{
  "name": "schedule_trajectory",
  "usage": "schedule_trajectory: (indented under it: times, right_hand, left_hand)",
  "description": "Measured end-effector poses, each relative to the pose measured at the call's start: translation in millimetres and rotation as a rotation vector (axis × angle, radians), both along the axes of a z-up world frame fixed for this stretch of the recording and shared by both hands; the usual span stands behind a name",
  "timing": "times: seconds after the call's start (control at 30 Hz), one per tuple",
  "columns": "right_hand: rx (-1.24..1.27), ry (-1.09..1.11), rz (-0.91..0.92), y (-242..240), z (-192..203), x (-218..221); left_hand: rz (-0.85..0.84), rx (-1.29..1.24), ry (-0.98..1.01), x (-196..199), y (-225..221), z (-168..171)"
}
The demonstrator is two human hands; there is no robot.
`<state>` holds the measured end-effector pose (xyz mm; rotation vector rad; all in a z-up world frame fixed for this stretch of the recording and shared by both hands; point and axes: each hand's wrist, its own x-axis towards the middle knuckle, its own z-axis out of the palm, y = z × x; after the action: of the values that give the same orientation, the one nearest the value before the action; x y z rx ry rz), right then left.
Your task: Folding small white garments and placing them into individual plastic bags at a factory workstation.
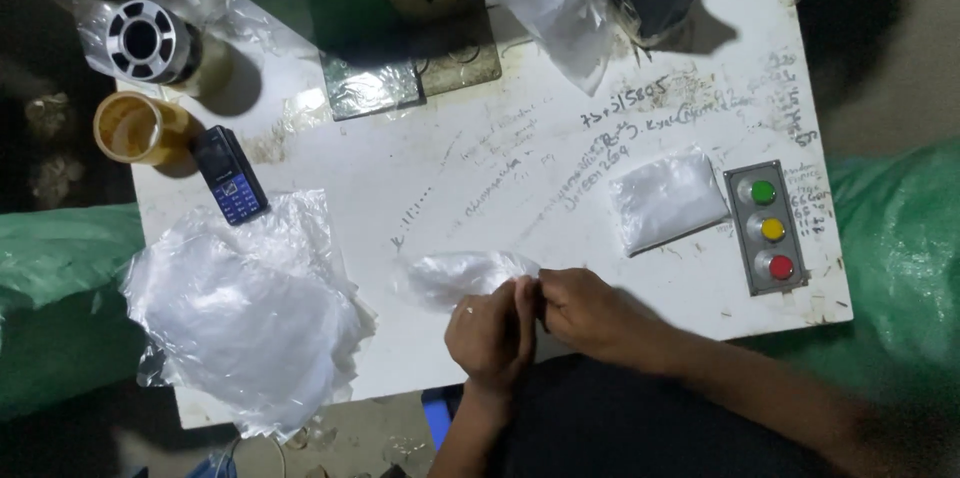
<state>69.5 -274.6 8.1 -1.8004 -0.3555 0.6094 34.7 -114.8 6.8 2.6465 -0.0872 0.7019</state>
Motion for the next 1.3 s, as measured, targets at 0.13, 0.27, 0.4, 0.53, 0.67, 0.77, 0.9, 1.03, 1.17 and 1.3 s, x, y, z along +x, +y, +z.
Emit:
schedule_trajectory:
  times: [0.13,0.27,0.4,0.53,0.67,0.77,0.9,1.03,1.17,1.3]
  right_hand:
    - [-0.46,-0.062,0.335,3,4,4]
    - [-0.344,0.257,0.199,-3,8,13]
    - [0.025,0.386,0.169,-6,30,13]
    - [-0.28,0.248,-0.071,-11,39,28]
    - [0.035,0.188,-0.601,-18,9,28]
    - [-0.101,0.026,-0.519,-12,12,22]
    - [-0.378,-0.091,-0.302,-9,15,23]
    - [-0.523,-0.051,-0.182,-5,18,33]
    - [-0.409,-0.174,-0.129,-4,19,47]
    - [-0.387,-0.708,-0.095,-3,2,28]
  left_hand:
    - [-0.029,-0.489,-0.076,-2,-14,9]
    - [-0.316,-0.214,-0.101,-6,-18,1]
    - [-0.401,-0.291,-0.231,2,-19,16]
    - [-0.2,-0.186,-0.224,13,-10,-6]
    - [-0.111,-0.153,0.031,22,0,1]
    - [-0.165,-0.103,-0.039,12,-1,-28]
    - [-0.211,0.103,0.114,10,0,-49]
    - [-0.185,0.175,0.305,14,0,-40]
    - [-0.106,0.199,0.137,32,15,-51]
    - [-0.22,0.197,0.059,47,24,-32]
